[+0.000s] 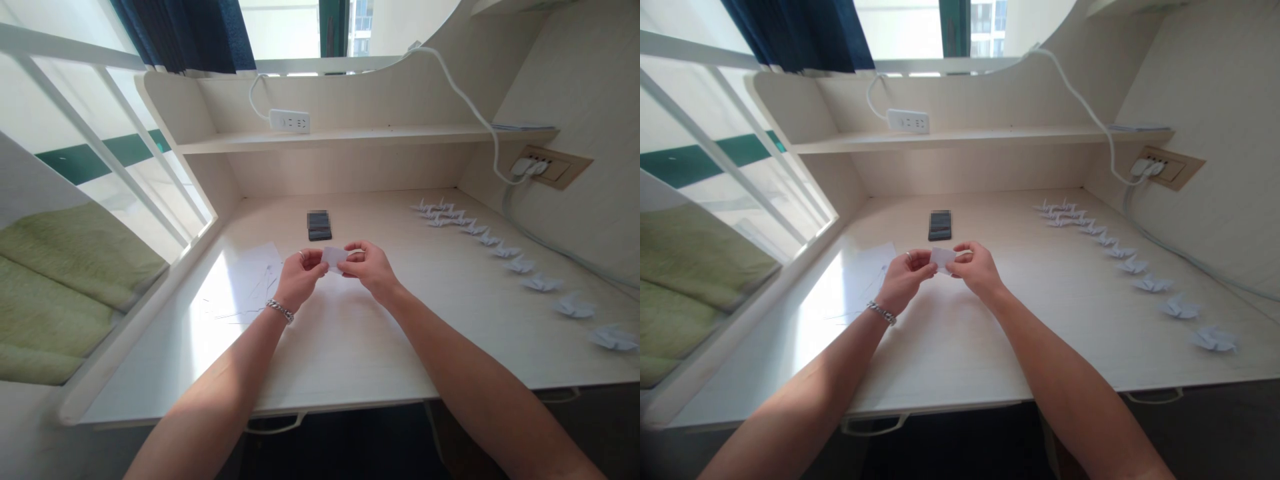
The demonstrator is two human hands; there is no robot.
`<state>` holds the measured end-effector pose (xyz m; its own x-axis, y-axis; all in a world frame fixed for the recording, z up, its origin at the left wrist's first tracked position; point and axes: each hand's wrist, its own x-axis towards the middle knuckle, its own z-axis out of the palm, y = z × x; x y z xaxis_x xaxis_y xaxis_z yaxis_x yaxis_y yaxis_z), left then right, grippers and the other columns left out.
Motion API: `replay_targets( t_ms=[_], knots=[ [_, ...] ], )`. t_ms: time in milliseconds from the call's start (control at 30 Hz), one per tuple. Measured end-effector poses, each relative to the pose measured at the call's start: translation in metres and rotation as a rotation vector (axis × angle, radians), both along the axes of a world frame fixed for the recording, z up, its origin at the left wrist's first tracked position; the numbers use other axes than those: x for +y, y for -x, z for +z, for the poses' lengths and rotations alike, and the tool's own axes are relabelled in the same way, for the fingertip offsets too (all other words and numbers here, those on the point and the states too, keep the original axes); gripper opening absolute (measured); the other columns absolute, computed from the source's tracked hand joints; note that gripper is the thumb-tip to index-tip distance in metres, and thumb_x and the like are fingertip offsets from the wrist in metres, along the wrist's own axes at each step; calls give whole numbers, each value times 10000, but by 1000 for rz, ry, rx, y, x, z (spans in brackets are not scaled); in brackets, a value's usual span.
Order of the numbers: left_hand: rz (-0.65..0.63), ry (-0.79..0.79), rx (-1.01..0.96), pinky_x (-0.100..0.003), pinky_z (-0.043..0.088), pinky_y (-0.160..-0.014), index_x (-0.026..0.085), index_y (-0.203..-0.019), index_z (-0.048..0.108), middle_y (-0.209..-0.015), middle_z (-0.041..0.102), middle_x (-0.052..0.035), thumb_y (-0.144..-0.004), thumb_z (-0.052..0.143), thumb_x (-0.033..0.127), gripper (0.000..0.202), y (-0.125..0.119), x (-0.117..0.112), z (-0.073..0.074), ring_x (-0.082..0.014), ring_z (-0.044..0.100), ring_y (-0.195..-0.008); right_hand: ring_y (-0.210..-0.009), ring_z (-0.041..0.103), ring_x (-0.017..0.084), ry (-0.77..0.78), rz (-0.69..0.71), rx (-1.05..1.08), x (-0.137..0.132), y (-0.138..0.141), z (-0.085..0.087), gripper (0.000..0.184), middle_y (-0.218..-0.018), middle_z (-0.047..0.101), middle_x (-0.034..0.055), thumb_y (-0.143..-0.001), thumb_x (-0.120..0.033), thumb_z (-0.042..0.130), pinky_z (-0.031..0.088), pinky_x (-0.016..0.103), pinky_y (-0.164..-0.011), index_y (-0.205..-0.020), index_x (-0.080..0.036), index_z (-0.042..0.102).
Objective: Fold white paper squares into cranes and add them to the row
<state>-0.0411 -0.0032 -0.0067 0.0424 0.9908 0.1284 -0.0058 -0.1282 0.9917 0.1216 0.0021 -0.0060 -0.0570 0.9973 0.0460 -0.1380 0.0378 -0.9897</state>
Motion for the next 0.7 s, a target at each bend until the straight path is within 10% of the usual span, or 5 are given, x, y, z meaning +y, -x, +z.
replay_targets(
  t_ms=[700],
  knots=[
    [-30, -47, 6, -285, 506, -631, 115, -904, 654, -687, 704, -48, -663, 772, 246, 299, 6, 2, 0, -141, 634, -622, -733, 636, 178, 26, 182, -85, 2, -6, -4, 332, -754, 708, 54, -665, -481, 752, 491, 290, -644, -773, -168, 747]
  ],
)
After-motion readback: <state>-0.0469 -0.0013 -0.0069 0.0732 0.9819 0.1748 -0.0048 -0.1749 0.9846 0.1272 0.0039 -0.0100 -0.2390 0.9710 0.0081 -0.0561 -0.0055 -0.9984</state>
